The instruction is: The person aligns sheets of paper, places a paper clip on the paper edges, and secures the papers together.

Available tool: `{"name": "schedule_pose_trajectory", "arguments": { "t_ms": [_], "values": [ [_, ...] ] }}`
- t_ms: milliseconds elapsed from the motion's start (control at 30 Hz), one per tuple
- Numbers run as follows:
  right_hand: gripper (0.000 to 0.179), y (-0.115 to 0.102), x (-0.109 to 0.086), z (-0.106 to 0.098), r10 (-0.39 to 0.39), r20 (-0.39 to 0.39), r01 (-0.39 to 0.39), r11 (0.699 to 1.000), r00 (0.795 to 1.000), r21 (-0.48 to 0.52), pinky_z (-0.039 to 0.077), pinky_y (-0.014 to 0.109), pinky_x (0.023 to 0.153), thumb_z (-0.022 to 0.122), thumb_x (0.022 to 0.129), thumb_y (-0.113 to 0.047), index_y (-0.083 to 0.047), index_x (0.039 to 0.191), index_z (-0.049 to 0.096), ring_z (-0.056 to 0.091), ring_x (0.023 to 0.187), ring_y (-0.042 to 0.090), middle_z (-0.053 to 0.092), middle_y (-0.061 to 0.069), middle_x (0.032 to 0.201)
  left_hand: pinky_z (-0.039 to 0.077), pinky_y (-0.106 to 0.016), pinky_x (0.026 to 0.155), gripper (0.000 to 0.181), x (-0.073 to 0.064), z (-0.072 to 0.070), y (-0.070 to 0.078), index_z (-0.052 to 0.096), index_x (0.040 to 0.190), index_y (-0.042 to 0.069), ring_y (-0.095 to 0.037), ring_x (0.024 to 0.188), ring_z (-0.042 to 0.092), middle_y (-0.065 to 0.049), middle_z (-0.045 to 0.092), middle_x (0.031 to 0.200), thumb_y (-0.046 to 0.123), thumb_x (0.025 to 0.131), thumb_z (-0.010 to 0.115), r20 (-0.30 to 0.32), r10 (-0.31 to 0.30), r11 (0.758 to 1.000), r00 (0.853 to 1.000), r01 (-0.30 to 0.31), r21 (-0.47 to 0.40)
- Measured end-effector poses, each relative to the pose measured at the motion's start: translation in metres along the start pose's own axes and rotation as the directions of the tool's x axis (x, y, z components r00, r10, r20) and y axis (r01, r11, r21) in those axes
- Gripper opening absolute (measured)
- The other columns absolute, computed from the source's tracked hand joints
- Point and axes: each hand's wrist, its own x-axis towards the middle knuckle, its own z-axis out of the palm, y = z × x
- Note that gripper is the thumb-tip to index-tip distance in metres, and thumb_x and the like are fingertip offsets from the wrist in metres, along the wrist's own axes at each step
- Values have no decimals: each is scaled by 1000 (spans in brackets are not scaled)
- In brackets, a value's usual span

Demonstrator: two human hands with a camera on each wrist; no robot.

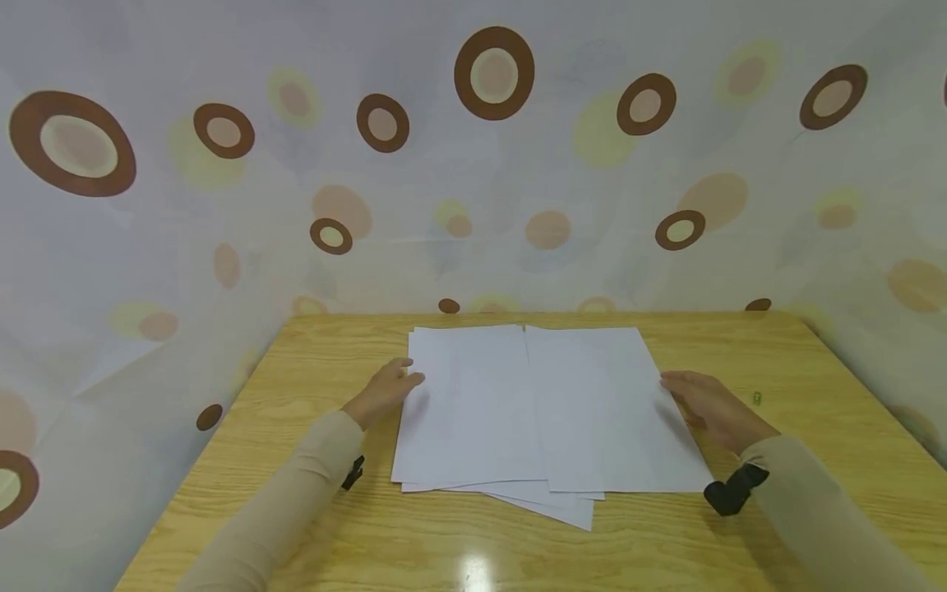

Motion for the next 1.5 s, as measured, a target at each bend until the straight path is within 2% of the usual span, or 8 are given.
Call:
{"name": "schedule_pose_trajectory", "arguments": {
  "t_ms": [133,200,333,600,967,1100,1233,1500],
  "values": [
    [69,-2,4,2,1,1,-1,1000,1000,-3,16,62,111,34,104,-38,8,150,8,1,142,47,-1,30,155,30,-54,110,60,7,1,-1,25,148,0,-42,138,30,-28,27,150,32,101,43,-4,0,997,1000,-1,-76],
    [69,-3,5,5,2,-22,-2,1000,1000,-21,31,56,106,36,103,-38,8,149,12,34,132,44,21,32,150,29,-53,111,59,8,2,0,25,148,0,-42,138,29,-28,27,151,30,101,43,11,2,995,1000,-1,-100],
    [66,-5,5,10,2,-64,-6,998,998,-59,38,35,76,36,103,-34,8,149,15,43,70,21,46,10,86,30,-52,111,59,7,8,7,26,148,0,-41,138,30,-26,28,151,30,101,44,40,10,995,999,-6,-100],
    [64,-6,2,13,-47,-34,44,994,998,-103,34,55,103,34,104,-36,8,148,17,27,132,45,24,33,146,32,-55,108,57,6,18,14,31,147,4,-40,136,33,-25,31,150,30,100,47,39,16,997,999,-13,-77],
    [65,-4,-4,8,-49,-25,46,993,998,-105,26,60,108,33,105,-35,10,148,15,12,139,50,8,34,152,35,-55,106,55,-2,26,17,32,146,2,-41,134,36,-27,33,148,28,100,47,28,-8,995,1000,11,-96],
    [65,-3,-6,5,-51,-30,48,994,998,-97,33,55,104,34,104,-35,10,147,17,17,137,48,11,34,152,36,-54,106,54,-11,27,19,34,145,1,-41,132,39,-26,35,147,26,99,48,23,-28,993,999,30,-114],
    [63,-1,-3,5,-79,-38,74,991,996,-114,44,38,84,36,104,-33,11,146,20,52,91,32,54,23,96,38,-53,104,53,-16,31,21,37,143,1,-41,131,40,-26,36,147,26,98,49,30,-26,993,999,29,-115],
    [58,-1,7,22,-80,-56,75,993,995,-93,38,27,70,41,103,-31,9,144,31,35,65,11,34,-3,75,38,-55,104,50,-22,41,21,41,142,2,-42,132,39,-27,37,145,25,98,50,26,-6,994,1000,9,-111]
  ]
}}
